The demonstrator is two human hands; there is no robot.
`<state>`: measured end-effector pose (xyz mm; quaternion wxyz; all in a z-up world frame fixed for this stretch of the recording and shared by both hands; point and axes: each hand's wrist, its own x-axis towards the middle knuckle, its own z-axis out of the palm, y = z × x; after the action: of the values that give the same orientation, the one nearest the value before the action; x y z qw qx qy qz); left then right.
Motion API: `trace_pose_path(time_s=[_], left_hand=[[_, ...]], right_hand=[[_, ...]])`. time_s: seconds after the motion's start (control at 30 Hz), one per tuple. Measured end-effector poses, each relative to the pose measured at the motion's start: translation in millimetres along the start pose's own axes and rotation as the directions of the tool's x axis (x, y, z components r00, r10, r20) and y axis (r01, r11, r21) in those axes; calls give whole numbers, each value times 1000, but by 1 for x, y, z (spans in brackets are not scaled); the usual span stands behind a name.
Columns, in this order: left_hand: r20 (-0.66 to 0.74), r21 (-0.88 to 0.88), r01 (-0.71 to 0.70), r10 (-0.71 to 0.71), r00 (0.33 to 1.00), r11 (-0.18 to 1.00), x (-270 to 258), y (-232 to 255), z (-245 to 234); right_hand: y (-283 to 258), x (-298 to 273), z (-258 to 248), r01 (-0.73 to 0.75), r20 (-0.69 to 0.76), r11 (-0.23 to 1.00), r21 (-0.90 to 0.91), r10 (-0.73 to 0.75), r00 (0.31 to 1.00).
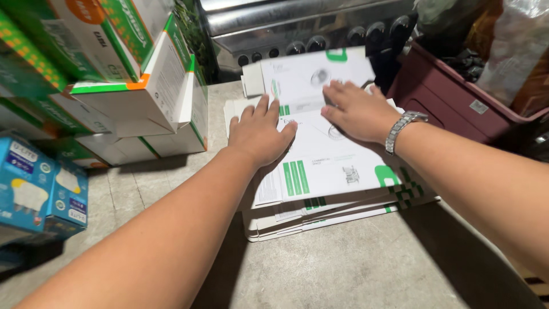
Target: The person flattens empty LED bulb boxes by hand on a table, pressing each box flat and stacking the flattened cardboard pieces, then picks up another box to flatten.
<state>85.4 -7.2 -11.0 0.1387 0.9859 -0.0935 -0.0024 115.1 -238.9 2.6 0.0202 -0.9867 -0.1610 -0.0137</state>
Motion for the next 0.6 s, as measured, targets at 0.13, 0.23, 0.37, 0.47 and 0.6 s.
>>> trace_pose_path(time_s=[0.13, 0.23, 0.37, 0.47, 0.6], left_hand=[[97, 3, 29, -29, 995, 1000, 2, -6, 12], [90, -5, 21, -21, 996, 1000, 5, -10, 25], [27, -32, 3, -2, 1000, 999, 4, -14, 41], [-4, -23, -2, 2, 1000, 1000, 2, -14, 46], [-45, -31, -22, 21, 999, 999, -1, -14, 43]], right_hand=[[-4, -3, 18, -26, 77, 999, -21, 27, 997], [-2, -1, 28, 0, 75, 1000, -5, 1, 997], [-1, 0, 35, -27, 61, 999, 26, 26, 998], [-4, -5, 39, -36, 10, 999, 16, 36, 999], [-10, -10, 36, -27, -41, 999, 17, 28, 999]])
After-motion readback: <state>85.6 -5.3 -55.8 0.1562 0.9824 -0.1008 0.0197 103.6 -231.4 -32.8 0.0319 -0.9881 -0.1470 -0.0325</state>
